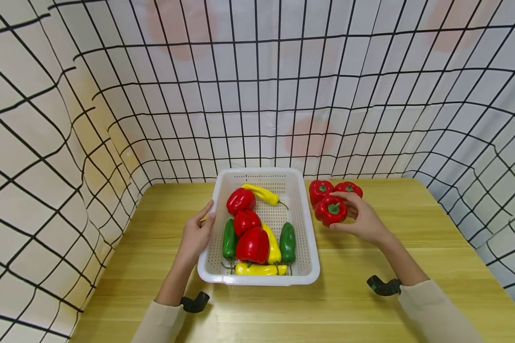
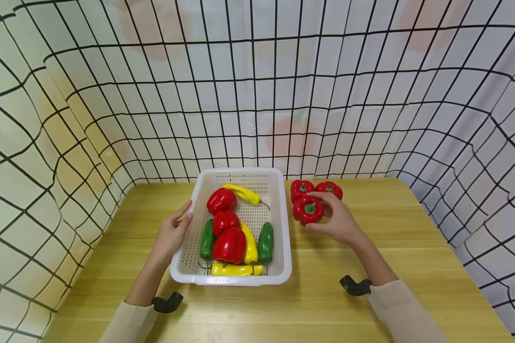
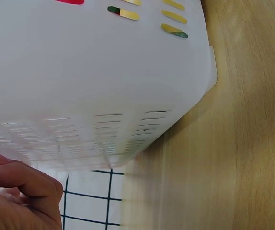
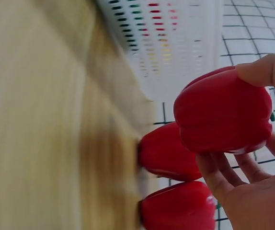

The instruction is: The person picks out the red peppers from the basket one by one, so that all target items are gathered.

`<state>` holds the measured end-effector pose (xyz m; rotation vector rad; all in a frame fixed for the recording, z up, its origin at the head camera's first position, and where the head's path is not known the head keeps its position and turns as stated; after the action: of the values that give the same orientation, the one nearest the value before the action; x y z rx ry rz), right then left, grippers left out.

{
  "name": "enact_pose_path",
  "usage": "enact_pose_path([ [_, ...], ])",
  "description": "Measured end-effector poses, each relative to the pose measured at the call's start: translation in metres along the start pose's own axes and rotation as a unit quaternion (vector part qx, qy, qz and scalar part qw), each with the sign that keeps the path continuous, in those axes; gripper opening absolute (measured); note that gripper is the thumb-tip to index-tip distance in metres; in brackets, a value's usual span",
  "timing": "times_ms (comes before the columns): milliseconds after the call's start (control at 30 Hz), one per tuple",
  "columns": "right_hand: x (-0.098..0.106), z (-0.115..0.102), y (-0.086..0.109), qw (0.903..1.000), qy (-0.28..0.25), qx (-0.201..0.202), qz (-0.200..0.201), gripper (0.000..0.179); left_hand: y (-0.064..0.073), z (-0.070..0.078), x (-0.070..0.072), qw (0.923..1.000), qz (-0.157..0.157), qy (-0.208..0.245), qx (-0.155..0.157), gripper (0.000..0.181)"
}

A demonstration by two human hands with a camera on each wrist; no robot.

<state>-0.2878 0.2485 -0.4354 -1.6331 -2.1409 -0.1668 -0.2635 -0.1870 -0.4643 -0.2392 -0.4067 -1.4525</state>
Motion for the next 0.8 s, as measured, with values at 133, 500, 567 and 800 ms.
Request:
enact_pose_path([
  [133,-0.003,0.012,0.0,0.9998,-0.015,-0.005,-0.012,0.079,0.0,0.0,0.0,1.0,0.001,-0.003,-0.002,0.048],
  [500,-0.011,0.034,-0.003,0.9998,0.007,-0.009,-0.016,0.078,0.0,0.0,0.0,1.0,0.002,0.001,-0.001,0.048],
  [567,-0.012,0.036,-0.004,0.9997,0.009,-0.012,-0.017,0.078,0.0,-0.001,0.0,1.0,0.002,0.003,-0.002,0.048],
  [800,-0.014,0.044,-0.007,0.9997,0.012,-0.015,-0.016,0.074,-0.001,-0.003,0.0,1.0,0.006,-0.004,-0.004,0.048],
])
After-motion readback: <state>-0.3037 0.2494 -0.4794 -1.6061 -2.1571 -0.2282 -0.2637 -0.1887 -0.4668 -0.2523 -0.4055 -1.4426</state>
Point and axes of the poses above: each hand's wrist, its own y-axis away from the middle knuckle, its own x-axis out of the back of the hand, z = x × y, the point moved 5 cm from there along -y, towards the middle knuckle, and after that the axes turned 9 degrees about -y, right-handed, at the moved point
